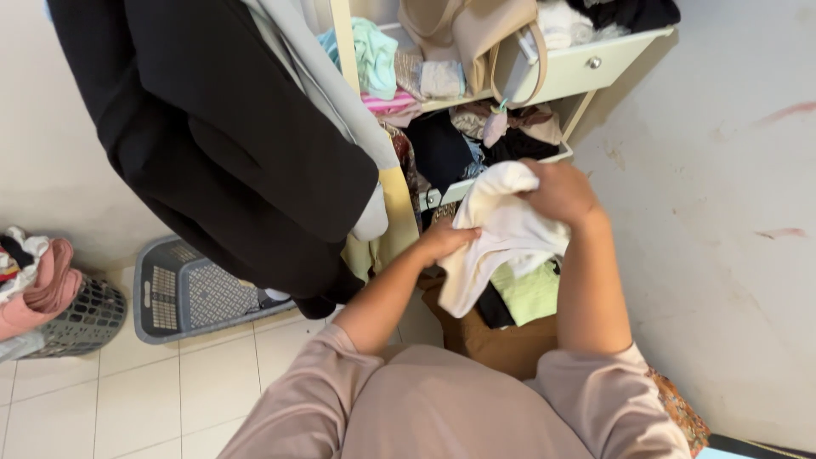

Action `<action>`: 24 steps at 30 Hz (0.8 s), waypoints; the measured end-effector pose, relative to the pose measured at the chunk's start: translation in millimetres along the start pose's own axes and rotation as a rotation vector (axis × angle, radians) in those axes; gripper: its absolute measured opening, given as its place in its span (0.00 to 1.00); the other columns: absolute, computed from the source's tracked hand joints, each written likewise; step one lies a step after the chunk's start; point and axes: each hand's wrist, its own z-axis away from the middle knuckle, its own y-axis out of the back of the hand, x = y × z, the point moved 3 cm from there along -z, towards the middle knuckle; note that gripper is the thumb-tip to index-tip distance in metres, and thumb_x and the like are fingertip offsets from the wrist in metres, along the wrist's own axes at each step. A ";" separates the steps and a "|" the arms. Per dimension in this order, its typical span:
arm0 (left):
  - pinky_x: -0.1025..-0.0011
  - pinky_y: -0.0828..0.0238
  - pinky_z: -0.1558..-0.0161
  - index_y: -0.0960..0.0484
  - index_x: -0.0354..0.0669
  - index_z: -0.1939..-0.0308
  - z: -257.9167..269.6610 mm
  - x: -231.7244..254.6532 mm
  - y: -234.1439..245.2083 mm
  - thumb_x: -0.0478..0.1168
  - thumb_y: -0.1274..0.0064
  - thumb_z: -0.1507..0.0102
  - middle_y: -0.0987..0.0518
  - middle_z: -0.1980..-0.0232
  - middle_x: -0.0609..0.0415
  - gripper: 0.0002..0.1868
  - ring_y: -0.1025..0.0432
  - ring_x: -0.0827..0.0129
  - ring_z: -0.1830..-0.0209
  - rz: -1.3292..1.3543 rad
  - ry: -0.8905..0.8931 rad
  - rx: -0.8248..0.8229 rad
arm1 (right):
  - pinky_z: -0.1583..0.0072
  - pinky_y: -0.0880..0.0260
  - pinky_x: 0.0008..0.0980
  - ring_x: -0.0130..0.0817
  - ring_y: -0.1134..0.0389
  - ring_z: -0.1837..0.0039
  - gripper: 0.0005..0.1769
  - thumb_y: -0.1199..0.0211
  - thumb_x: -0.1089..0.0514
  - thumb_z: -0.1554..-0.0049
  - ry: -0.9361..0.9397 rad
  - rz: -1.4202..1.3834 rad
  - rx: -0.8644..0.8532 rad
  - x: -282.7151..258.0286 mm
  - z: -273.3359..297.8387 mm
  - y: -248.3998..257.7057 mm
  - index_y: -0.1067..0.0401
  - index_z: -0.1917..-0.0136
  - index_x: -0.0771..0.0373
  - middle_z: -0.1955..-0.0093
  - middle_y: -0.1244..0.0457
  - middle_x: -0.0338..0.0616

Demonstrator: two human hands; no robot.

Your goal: Organize and put away folded clothes into a storage unit and laundry basket.

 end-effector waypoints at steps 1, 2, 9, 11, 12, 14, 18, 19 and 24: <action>0.57 0.23 0.41 0.22 0.36 0.36 -9.8 -6.9 -1.2 0.54 0.37 0.44 0.15 0.45 0.43 0.37 0.19 0.54 0.48 0.258 0.045 0.017 | 0.45 0.29 0.46 0.51 0.28 0.46 0.24 0.28 0.53 0.49 -0.067 0.138 0.027 -5.8 2.4 -6.6 0.24 0.38 0.48 0.49 0.29 0.50; 0.56 0.22 0.42 0.23 0.32 0.36 -16.4 -17.9 -8.5 0.51 0.39 0.41 0.16 0.44 0.41 0.34 0.19 0.53 0.48 0.521 0.098 0.029 | 0.44 0.29 0.47 0.51 0.28 0.46 0.27 0.28 0.53 0.49 -0.140 0.274 0.046 -10.6 9.6 -15.7 0.24 0.35 0.44 0.49 0.29 0.50; 0.49 0.25 0.41 0.31 0.32 0.34 35.4 52.0 25.8 0.57 0.56 0.36 0.22 0.39 0.37 0.36 0.23 0.48 0.41 1.393 -0.243 -0.108 | 0.26 0.42 0.55 0.59 0.40 0.25 0.48 0.31 0.59 0.60 0.159 0.308 0.488 -62.4 51.8 -95.5 0.34 0.25 0.44 0.23 0.44 0.58; 0.50 0.27 0.40 0.31 0.33 0.33 38.0 43.8 29.7 0.59 0.55 0.36 0.23 0.38 0.39 0.37 0.25 0.48 0.40 1.456 -0.200 -0.034 | 0.24 0.45 0.54 0.64 0.46 0.21 0.46 0.34 0.68 0.53 0.181 0.206 0.382 -62.5 57.2 -102.4 0.35 0.23 0.42 0.18 0.50 0.62; 0.50 0.27 0.40 0.31 0.33 0.33 34.5 35.8 30.8 0.59 0.55 0.36 0.23 0.38 0.39 0.37 0.25 0.48 0.40 1.453 -0.204 -0.030 | 0.24 0.45 0.54 0.64 0.46 0.21 0.46 0.34 0.68 0.53 0.185 0.204 0.384 -51.6 54.7 -103.1 0.35 0.23 0.42 0.18 0.50 0.62; 0.51 0.27 0.40 0.30 0.32 0.33 28.7 15.8 31.8 0.45 0.47 0.41 0.22 0.40 0.39 0.34 0.26 0.48 0.40 1.244 -0.205 0.092 | 0.24 0.48 0.57 0.65 0.49 0.19 0.40 0.29 0.60 0.49 0.314 -0.064 0.260 -31.1 52.5 -108.7 0.35 0.26 0.41 0.16 0.54 0.58; 0.52 0.26 0.39 0.30 0.29 0.34 46.3 26.8 33.3 0.30 0.42 0.46 0.22 0.42 0.39 0.35 0.27 0.48 0.41 1.114 -0.304 0.103 | 0.27 0.41 0.59 0.62 0.44 0.22 0.35 0.29 0.52 0.44 0.132 -0.607 0.319 2.3 27.4 -112.9 0.38 0.27 0.44 0.18 0.51 0.56; 0.54 0.27 0.38 0.30 0.30 0.33 50.1 33.6 32.6 0.28 0.41 0.47 0.22 0.41 0.40 0.36 0.27 0.49 0.40 1.112 -0.338 0.070 | 0.30 0.38 0.59 0.58 0.42 0.24 0.36 0.34 0.48 0.44 -0.106 -0.975 0.306 13.6 19.0 -115.7 0.42 0.25 0.46 0.20 0.49 0.54; 0.57 0.31 0.35 0.31 0.34 0.31 67.0 50.2 32.7 0.28 0.36 0.49 0.23 0.39 0.44 0.40 0.28 0.54 0.36 0.964 -0.424 -0.020 | 0.36 0.32 0.53 0.49 0.38 0.28 0.40 0.40 0.38 0.42 -0.458 -1.848 0.181 25.9 -15.2 -139.4 0.44 0.24 0.55 0.25 0.41 0.53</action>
